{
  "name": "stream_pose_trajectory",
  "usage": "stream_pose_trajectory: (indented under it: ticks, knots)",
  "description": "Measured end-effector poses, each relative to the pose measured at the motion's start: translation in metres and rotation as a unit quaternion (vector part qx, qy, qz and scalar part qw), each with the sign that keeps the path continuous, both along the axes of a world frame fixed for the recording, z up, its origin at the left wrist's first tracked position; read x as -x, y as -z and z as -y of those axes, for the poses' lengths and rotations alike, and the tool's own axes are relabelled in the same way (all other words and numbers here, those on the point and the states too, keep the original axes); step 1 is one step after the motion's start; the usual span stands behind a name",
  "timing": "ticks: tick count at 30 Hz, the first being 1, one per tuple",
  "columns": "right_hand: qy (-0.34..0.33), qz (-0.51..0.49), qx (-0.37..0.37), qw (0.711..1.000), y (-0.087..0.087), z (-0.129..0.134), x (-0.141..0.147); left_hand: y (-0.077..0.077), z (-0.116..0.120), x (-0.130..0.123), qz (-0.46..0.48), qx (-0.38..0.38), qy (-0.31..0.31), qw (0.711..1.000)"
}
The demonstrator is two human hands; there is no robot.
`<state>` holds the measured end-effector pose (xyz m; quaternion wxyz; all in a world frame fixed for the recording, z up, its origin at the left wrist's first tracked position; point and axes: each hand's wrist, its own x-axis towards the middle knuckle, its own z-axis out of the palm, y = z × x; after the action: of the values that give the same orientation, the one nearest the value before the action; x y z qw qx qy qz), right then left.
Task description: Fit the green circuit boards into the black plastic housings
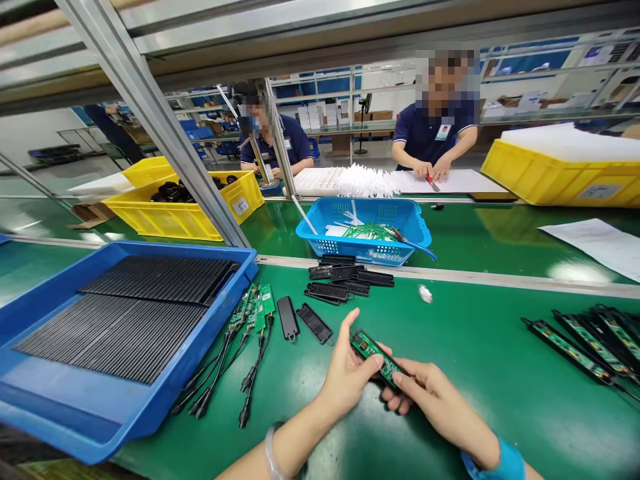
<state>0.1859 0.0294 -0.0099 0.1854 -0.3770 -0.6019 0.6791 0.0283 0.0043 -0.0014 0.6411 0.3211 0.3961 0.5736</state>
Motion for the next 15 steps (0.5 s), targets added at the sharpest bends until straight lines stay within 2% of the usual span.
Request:
stream_pose_trajectory:
  ticks: [4,9,15]
  knots:
    - [0.035,0.02,0.007,0.999,0.0035,0.0019,0.0033,0.0005,0.0,-0.0001,-0.006,0.007,-0.004,1.0]
    - [0.032,0.012,0.007,0.999,0.0053,-0.0003,0.0009,0.0029,-0.0044,0.0039,0.022,0.058,0.011,0.998]
    - [0.01,0.056,-0.056,0.997,0.0047,0.0045,0.0017,0.0054,-0.0092,0.0077,-0.001,0.054,-0.016,0.998]
